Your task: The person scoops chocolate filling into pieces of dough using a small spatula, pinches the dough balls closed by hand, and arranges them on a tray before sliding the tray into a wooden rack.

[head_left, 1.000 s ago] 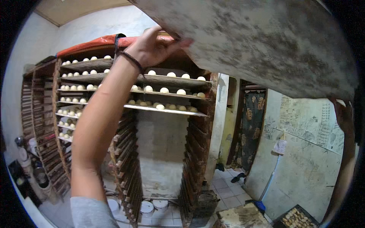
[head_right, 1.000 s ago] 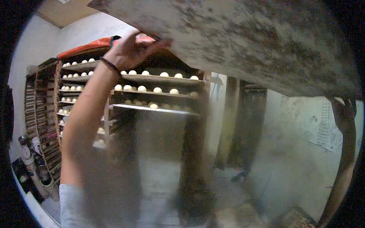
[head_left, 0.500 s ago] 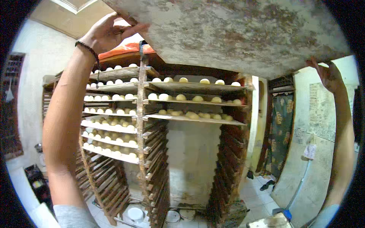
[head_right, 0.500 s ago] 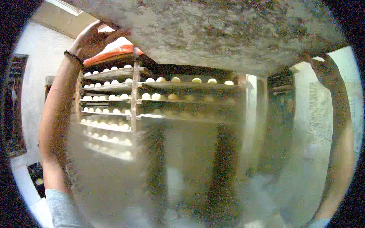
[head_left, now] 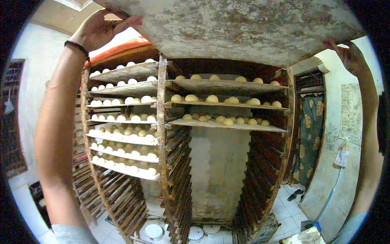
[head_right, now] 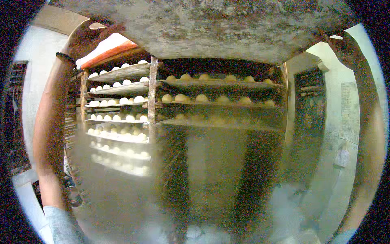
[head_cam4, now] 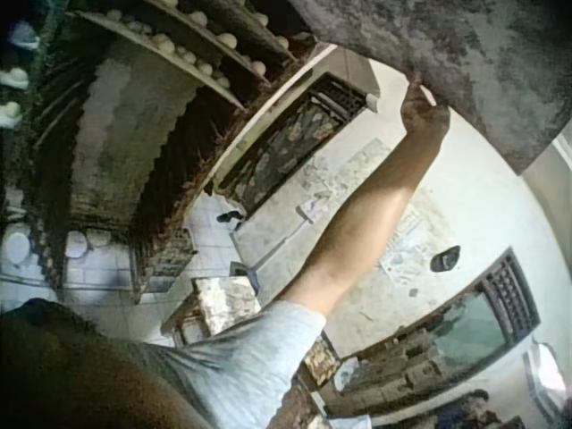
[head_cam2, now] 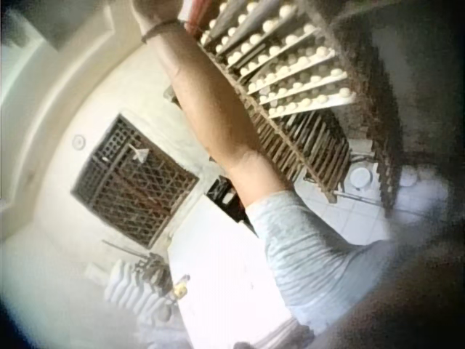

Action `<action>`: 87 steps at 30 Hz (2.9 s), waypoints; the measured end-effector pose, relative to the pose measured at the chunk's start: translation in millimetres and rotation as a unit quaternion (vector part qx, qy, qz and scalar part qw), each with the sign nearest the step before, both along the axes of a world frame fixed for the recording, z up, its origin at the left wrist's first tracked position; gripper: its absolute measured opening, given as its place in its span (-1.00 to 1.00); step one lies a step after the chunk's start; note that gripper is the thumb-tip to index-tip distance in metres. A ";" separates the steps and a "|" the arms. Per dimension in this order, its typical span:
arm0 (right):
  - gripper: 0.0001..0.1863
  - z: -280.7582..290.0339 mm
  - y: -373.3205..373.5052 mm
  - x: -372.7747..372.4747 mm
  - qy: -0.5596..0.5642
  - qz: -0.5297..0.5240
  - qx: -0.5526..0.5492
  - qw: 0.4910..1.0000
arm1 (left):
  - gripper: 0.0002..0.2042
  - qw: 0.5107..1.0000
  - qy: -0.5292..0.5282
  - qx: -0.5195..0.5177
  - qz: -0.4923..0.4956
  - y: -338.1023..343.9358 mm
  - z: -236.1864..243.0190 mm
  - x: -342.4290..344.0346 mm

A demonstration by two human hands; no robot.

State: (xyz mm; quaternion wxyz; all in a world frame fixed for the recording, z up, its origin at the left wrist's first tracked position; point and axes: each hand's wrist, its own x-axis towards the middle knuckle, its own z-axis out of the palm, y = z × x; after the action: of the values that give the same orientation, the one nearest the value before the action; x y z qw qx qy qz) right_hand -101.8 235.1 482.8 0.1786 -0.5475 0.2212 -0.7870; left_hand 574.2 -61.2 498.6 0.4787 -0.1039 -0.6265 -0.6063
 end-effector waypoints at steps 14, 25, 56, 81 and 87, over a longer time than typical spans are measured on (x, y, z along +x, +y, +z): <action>-0.48 4.4 -48.1 0.3 0.025 0.002 -0.026 0.999 | -0.77 0.877 -0.056 -0.377 0.291 -76.5 -10.2 -30.9; -0.34 -7.8 -206.1 -105.8 -0.066 0.103 -0.036 0.992 | -0.52 0.992 0.110 -0.061 0.028 -188.9 -20.9 -128.0; -0.19 -26.0 -266.4 -1.8 0.016 0.064 -0.075 0.995 | -0.63 0.949 0.166 -0.045 0.264 -188.1 -13.6 -184.3; -0.76 -10.7 -418.3 -52.0 -0.088 0.017 -0.060 0.994 | -0.54 0.968 0.024 0.009 0.251 -333.6 -5.0 -263.5; -0.37 -39.6 -357.6 -38.1 0.043 -0.173 0.079 0.981 | -0.45 0.884 -0.108 -0.115 0.439 -316.9 -32.3 -242.8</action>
State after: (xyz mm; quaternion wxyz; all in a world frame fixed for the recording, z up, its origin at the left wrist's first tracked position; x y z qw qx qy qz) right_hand -139.8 -122.5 443.1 0.0723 -0.5188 0.3816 -0.7616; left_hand 331.4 -378.2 466.2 0.6097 0.1939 -0.7215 -0.2646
